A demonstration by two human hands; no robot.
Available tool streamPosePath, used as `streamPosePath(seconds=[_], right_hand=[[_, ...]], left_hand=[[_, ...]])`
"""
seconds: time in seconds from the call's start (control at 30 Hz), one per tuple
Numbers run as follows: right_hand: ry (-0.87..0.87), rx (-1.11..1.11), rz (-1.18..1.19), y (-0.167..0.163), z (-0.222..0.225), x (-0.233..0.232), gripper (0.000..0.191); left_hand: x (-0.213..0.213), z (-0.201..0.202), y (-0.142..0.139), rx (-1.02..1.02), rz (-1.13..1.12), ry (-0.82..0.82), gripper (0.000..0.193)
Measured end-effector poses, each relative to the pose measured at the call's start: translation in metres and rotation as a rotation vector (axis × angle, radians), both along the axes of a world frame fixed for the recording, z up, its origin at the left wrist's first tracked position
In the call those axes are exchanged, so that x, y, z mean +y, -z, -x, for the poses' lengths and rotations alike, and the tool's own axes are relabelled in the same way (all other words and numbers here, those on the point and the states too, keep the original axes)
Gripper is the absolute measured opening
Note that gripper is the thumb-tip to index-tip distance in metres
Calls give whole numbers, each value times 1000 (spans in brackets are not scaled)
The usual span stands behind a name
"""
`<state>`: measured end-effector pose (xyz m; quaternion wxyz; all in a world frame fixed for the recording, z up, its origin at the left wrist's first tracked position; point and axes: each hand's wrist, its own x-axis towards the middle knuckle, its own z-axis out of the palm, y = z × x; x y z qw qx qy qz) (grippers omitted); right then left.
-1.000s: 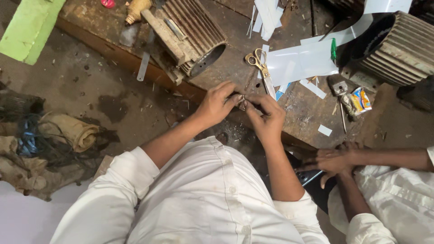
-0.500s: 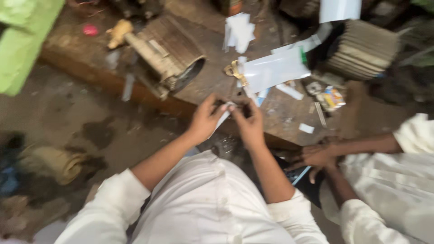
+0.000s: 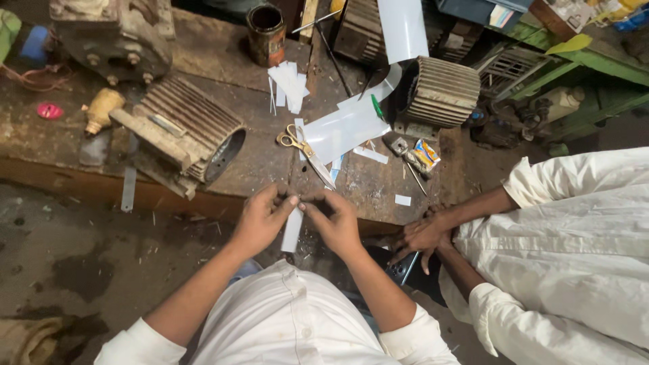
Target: The person cuts small white strips with scissors and inserts them into the slots of a cylindrical motor housing. The person repeats this process multiple times, handling the strips and the motor housing throughout the clip.
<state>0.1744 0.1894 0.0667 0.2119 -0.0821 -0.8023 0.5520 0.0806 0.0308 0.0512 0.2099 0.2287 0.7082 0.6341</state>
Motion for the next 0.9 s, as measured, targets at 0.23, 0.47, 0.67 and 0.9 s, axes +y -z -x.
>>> streamPosePath(seconds=[0.23,0.47,0.67,0.9], right_hand=[[40,201,-270,-15,8,-8,15],[-155,15,257,-7,26,-10,9],[-166,-34,211,11,47,-16,11],[-45,-218,219,8,56,-25,29]], left_hand=[[-6,9,-13,-152,-138,71,16],[-20,17,-37,529,11,-60,11],[-34,37,-25,221,115,109,44],[-63,64,-20,-47,144,123,43]])
